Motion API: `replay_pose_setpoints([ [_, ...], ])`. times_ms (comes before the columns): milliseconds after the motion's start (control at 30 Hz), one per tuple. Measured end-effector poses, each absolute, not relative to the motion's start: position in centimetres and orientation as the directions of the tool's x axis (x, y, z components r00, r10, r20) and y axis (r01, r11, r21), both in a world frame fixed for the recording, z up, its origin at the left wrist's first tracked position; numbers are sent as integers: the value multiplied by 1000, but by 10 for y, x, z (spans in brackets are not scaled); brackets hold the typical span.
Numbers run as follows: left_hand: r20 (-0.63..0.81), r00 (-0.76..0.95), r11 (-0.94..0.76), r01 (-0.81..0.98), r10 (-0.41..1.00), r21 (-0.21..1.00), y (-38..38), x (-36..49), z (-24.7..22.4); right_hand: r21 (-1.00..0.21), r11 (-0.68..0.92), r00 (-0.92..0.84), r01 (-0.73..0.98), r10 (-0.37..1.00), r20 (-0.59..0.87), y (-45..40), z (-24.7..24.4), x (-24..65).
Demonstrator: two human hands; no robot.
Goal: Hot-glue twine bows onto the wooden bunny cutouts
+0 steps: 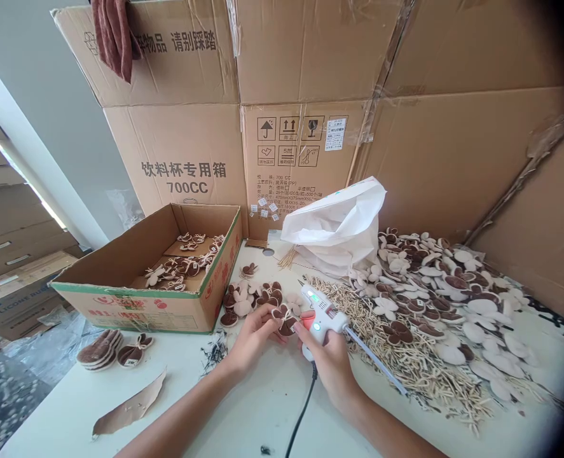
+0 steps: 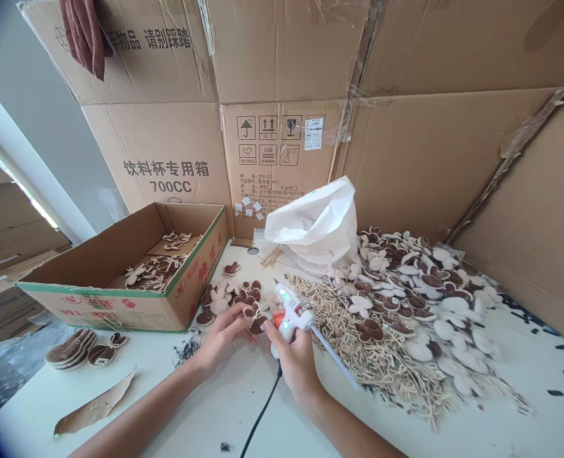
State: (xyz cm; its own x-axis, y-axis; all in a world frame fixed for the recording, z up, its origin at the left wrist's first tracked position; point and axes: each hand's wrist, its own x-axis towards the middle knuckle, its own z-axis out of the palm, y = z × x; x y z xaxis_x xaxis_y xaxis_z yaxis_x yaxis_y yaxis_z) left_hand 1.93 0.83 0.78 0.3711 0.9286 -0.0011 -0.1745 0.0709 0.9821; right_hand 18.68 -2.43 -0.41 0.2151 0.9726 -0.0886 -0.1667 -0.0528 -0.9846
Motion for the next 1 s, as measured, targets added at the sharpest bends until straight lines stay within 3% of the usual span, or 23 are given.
replay_pose_setpoints([
  [567, 81, 377, -24, -153, 923, 988, 12, 23, 0, -987, -30, 285, -157, 956, -75, -24, -4, 178],
  [833, 105, 422, -68, -101, 901, 993, 11, 21, -1, -989, -47, 198, -142, 977, -74, -24, -6, 186],
  [1000, 118, 436, -99, -66, 892, 993, 11, 20, 0, -991, 2, 263, -137, 964, -34, -25, -4, 181],
])
